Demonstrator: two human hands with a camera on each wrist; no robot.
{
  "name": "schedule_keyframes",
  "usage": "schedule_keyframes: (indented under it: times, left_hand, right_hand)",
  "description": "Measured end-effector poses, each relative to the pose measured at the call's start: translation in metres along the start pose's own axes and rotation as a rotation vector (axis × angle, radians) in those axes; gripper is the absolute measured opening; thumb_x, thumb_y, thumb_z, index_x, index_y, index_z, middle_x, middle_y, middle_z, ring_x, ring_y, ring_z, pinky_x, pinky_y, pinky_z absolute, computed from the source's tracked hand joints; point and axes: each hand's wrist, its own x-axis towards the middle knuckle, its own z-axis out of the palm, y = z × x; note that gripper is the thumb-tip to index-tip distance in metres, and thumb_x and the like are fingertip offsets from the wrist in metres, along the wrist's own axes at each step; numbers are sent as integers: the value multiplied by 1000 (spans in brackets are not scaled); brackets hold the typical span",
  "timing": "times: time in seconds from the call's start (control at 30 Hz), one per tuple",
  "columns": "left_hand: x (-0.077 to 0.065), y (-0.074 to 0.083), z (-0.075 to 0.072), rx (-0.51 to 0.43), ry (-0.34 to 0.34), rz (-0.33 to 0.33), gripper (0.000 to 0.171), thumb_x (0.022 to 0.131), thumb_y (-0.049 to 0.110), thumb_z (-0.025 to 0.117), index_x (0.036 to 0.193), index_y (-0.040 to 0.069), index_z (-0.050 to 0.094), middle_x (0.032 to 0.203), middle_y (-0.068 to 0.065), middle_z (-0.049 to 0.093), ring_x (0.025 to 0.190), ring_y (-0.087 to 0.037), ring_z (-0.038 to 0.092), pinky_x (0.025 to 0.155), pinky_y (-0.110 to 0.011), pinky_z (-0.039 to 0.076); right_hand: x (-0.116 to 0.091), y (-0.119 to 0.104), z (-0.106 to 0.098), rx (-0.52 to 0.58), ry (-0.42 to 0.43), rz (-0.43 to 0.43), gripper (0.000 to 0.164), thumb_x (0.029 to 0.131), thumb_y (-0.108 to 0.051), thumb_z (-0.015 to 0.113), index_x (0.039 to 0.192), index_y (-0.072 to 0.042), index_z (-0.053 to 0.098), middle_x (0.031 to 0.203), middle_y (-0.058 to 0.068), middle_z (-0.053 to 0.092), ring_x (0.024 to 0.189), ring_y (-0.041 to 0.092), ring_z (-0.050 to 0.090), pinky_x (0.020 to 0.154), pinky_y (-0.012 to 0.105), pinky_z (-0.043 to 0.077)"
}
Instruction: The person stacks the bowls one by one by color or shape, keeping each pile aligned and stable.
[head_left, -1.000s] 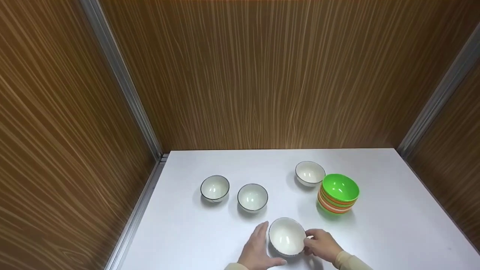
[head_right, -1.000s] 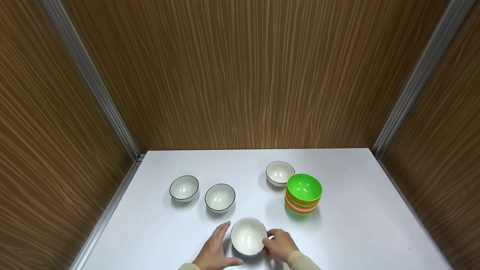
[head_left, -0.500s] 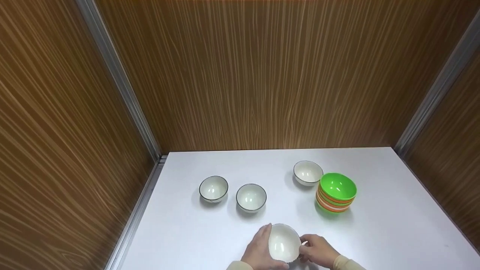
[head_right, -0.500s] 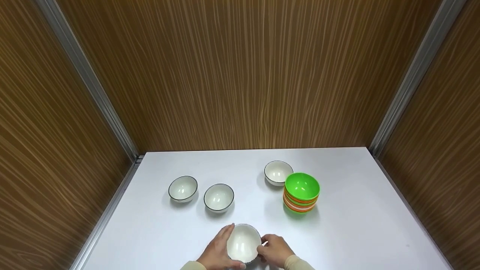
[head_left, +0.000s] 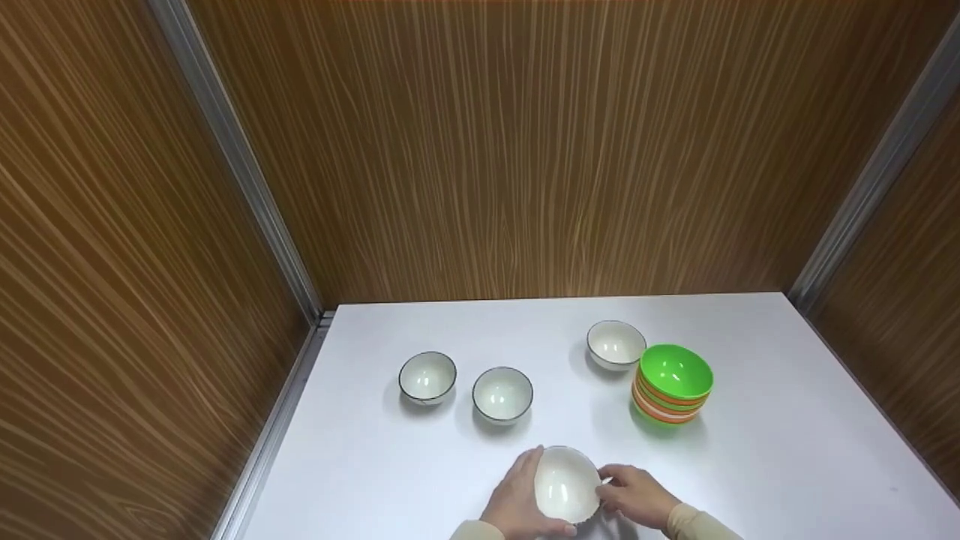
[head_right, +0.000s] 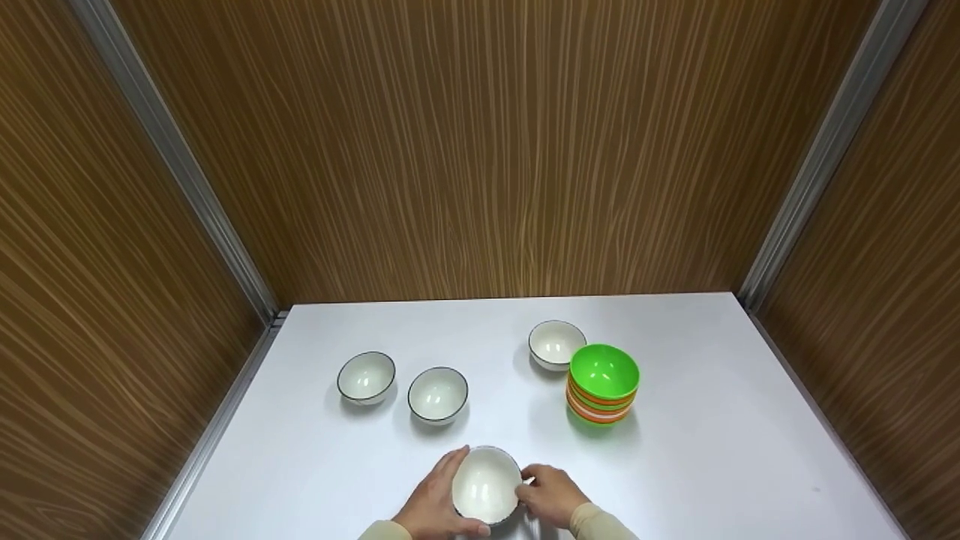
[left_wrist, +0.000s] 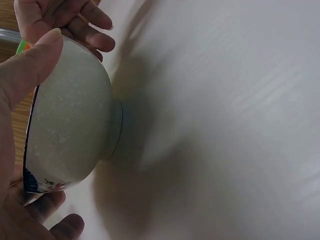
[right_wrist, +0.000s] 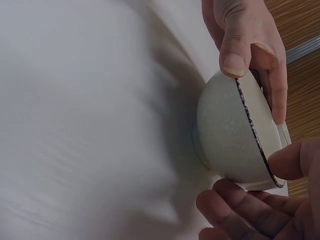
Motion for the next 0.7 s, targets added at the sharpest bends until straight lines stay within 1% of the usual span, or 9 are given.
schedule_keyframes:
  times: [0.1, 0.17, 0.23, 0.33, 0.43, 0.5, 0.57, 0.7]
  left_hand:
    - [-1, -2, -3, -13, 2, -2, 123, 49, 67, 76, 145, 15, 19, 140, 0, 33, 122, -21, 41, 99, -42, 38]
    - [-3, -5, -7, -25, 5, -16, 122, 51, 68, 74, 145, 14, 19, 141, -3, 34, 124, -23, 39, 100, -44, 37]
    - [-5, -7, -12, -33, 19, -22, 120, 53, 67, 73, 145, 12, 20, 141, -5, 34, 126, -25, 37, 101, -45, 35]
    - [-7, -10, -18, -29, 43, -22, 116, 54, 65, 74, 144, 13, 23, 139, -5, 38, 126, -25, 37, 102, -44, 34]
    - [-10, -12, -22, -12, 78, 34, 112, 56, 61, 75, 143, 9, 27, 134, -5, 43, 121, -24, 42, 100, -42, 37]
    - [-11, -13, -25, -19, 79, 41, 110, 57, 61, 75, 142, 9, 28, 132, -4, 46, 119, -23, 45, 99, -42, 38]
    - [-13, -14, -27, -58, 53, 12, 108, 57, 59, 77, 142, 11, 30, 130, -3, 48, 118, -24, 45, 97, -45, 39]
    - [-18, -18, -30, -158, -16, -96, 105, 57, 55, 79, 141, 15, 32, 129, 0, 48, 119, -28, 44, 94, -51, 41]
  right_hand:
    - [8, -5, -6, -24, 98, 16, 46, 89, -32, 55, 116, 6, 53, 87, 6, 64, 76, 22, 61, 69, 42, 50]
    - [16, -10, -9, 24, 159, 48, 52, 89, -37, 55, 118, 6, 51, 92, 9, 64, 81, 24, 61, 70, 41, 51]
    - [27, -15, -13, 99, 198, 89, 55, 89, -40, 54, 120, 6, 49, 98, 11, 63, 87, 26, 60, 71, 41, 51]
    - [45, -21, -22, 192, 215, 133, 60, 90, -42, 52, 124, 7, 44, 106, 17, 60, 96, 30, 57, 78, 45, 50]
    - [62, -25, -35, 248, 223, 143, 63, 93, -40, 48, 129, 10, 36, 117, 26, 53, 105, 37, 53, 87, 48, 46]
    - [74, -26, -44, 297, 223, 147, 64, 95, -37, 44, 133, 12, 28, 124, 31, 46, 112, 41, 47, 92, 50, 42]
    - [86, -28, -52, 344, 219, 160, 65, 96, -36, 40, 135, 13, 23, 129, 34, 40, 117, 43, 42, 96, 51, 38]
    - [111, -31, -61, 476, 241, 201, 62, 98, -32, 35, 137, 13, 19, 134, 35, 32, 122, 43, 36, 100, 50, 33]
